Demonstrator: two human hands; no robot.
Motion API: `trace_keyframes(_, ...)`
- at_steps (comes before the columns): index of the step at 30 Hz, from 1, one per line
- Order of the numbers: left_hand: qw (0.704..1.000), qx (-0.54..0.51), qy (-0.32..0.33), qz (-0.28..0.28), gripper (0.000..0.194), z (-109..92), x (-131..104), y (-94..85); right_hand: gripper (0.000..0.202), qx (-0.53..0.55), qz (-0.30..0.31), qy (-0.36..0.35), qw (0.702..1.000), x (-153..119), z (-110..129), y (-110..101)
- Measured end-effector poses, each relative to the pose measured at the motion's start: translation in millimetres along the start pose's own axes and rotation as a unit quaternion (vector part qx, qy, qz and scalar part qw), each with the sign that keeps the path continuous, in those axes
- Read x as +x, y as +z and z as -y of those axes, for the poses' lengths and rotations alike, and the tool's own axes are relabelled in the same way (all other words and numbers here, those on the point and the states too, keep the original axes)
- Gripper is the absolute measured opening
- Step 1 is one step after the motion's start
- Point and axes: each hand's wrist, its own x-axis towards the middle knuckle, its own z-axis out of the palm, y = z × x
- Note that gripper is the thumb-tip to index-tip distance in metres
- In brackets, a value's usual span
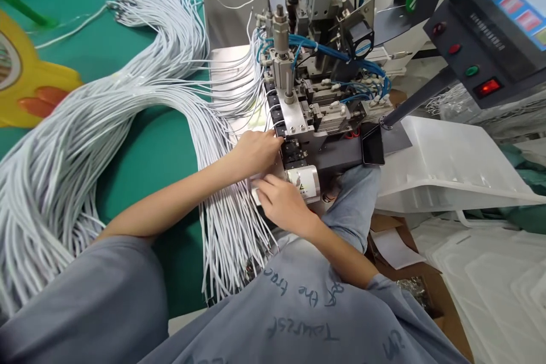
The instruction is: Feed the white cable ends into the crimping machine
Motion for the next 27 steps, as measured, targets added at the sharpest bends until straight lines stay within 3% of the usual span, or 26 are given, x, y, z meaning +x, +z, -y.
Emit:
trace_keyframes(2,1.0,0.004,0.0,0.001,0.023,1,0,0.3,0.032,-0.05,0.071,0.023,0.996,9,9,14)
trace_keyframes(6,1.0,-0.002,0.006,0.0,0.023,0,2,0.5,0.024,-0.06,0.072,0.121,0.988,28,11,34)
trace_keyframes(9,1.0,-0.007,0.004,0.005,0.023,1,3,0.5,0.015,0.06,0.024,0.195,0.979,35,4,43)
trace_keyframes(11,1.0,-0.008,0.004,0.009,0.023,1,3,-0.9,0.013,0.167,-0.03,0.228,0.959,35,0,45)
trace_keyframes(13,1.0,-0.014,0.008,0.007,0.023,-1,1,-4.1,0.017,0.274,-0.045,0.236,0.931,31,-3,44)
trace_keyframes(16,0.997,-0.073,0.034,-0.009,0.027,-11,-5,-10.7,0.023,0.363,0.008,0.226,0.904,16,-2,32)
trace_keyframes(19,0.973,-0.194,0.113,-0.045,0.034,-24,-13,-15.5,0.019,0.314,0.016,0.203,0.927,-6,-2,12)
trace_keyframes(22,0.927,-0.306,0.2,-0.078,0.033,-32,-17,-15.5,0.02,0.238,0.027,0.198,0.951,-24,-10,-15)
trace_keyframes(24,0.902,-0.359,0.226,-0.082,0.033,-33,-17,-12.2,0.021,0.21,-0.02,0.212,0.954,-29,-19,-32)
trace_keyframes(27,0.885,-0.399,0.225,-0.083,0.032,-30,-11,-2.4,0.013,0.218,-0.179,0.228,0.932,-25,-35,-51)
